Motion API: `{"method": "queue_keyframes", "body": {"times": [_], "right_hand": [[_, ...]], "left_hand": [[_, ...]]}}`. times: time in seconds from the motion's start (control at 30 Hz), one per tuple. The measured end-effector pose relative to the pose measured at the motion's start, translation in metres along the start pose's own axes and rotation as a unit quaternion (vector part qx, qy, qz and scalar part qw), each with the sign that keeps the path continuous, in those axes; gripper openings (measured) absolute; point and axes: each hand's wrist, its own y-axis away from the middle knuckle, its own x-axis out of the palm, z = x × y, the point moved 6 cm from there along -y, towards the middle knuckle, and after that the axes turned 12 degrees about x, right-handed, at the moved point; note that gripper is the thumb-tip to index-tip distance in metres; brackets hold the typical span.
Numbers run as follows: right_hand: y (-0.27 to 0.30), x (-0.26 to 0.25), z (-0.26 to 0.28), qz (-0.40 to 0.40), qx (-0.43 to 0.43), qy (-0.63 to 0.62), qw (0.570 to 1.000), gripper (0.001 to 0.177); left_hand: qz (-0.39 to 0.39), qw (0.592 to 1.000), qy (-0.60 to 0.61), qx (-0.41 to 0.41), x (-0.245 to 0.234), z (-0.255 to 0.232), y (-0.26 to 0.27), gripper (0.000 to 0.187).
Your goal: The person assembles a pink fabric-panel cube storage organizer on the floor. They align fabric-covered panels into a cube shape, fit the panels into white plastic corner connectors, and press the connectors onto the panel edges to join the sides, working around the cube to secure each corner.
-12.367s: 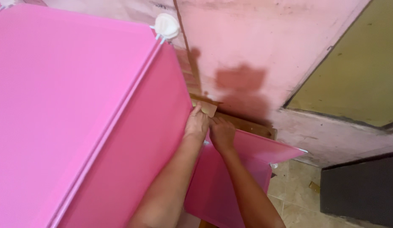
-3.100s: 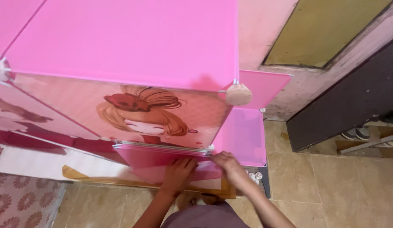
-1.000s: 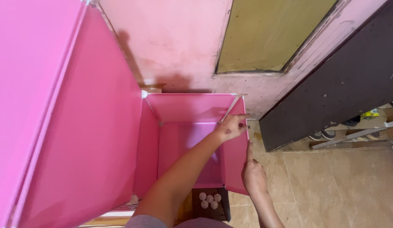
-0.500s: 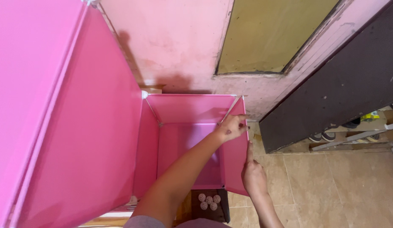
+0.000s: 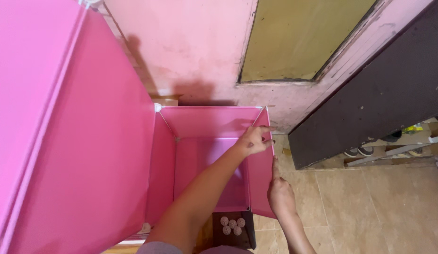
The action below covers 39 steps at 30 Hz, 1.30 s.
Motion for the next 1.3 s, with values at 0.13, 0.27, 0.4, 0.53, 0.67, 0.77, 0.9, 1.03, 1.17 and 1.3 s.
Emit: {"method": "queue_keyframes", "body": {"times": [0.13, 0.27, 0.4, 0.53, 0.67, 0.77, 0.9, 1.03, 1.17, 1.3], "right_hand": [[-0.003, 0.0, 0.001, 0.005, 0.005, -0.019, 1.0, 0.088], [-0.002, -0.002, 0.004, 0.016, 0.009, -0.024, 1.0, 0.088], [0.0, -0.002, 0.001, 0.026, 0.019, -0.023, 0.999, 0.09], [0.001, 0.003, -0.005, 0.024, 0.019, -0.009, 0.999, 0.089], [0.002, 0.011, -0.005, -0.008, -0.002, -0.014, 1.0, 0.092], [0.009, 0.014, -0.006, -0.018, -0.005, 0.009, 1.0, 0.092], [0.003, 0.01, 0.003, 0.019, 0.008, -0.006, 1.0, 0.085], [-0.009, 0.007, 0.011, 0.062, 0.052, -0.013, 0.997, 0.068], [-0.022, -0.001, 0.023, 0.053, 0.052, -0.036, 0.997, 0.062], [-0.033, -0.005, 0.031, 0.045, 0.051, -0.053, 0.996, 0.037]], "left_hand": [[0.007, 0.999, -0.029, -0.026, -0.004, 0.0, -0.004, 0.058], [0.015, 0.998, -0.019, -0.054, -0.007, 0.0, -0.004, 0.058], [0.028, 0.996, -0.013, -0.079, 0.0, 0.0, -0.004, 0.057], [-0.003, 1.0, 0.011, -0.022, 0.001, -0.006, -0.002, 0.056], [0.025, 0.996, 0.015, -0.081, 0.003, 0.004, 0.001, 0.056], [0.055, 0.995, -0.054, -0.059, 0.003, 0.0, 0.001, 0.058], [0.012, 0.997, -0.082, -0.006, -0.011, -0.011, 0.0, 0.08], [-0.013, 0.99, -0.123, -0.071, -0.028, 0.005, -0.006, 0.102], [-0.084, 0.964, -0.249, -0.028, -0.039, 0.017, -0.02, 0.073], [-0.124, 0.928, -0.349, -0.02, -0.046, 0.034, -0.036, 0.058]]}}
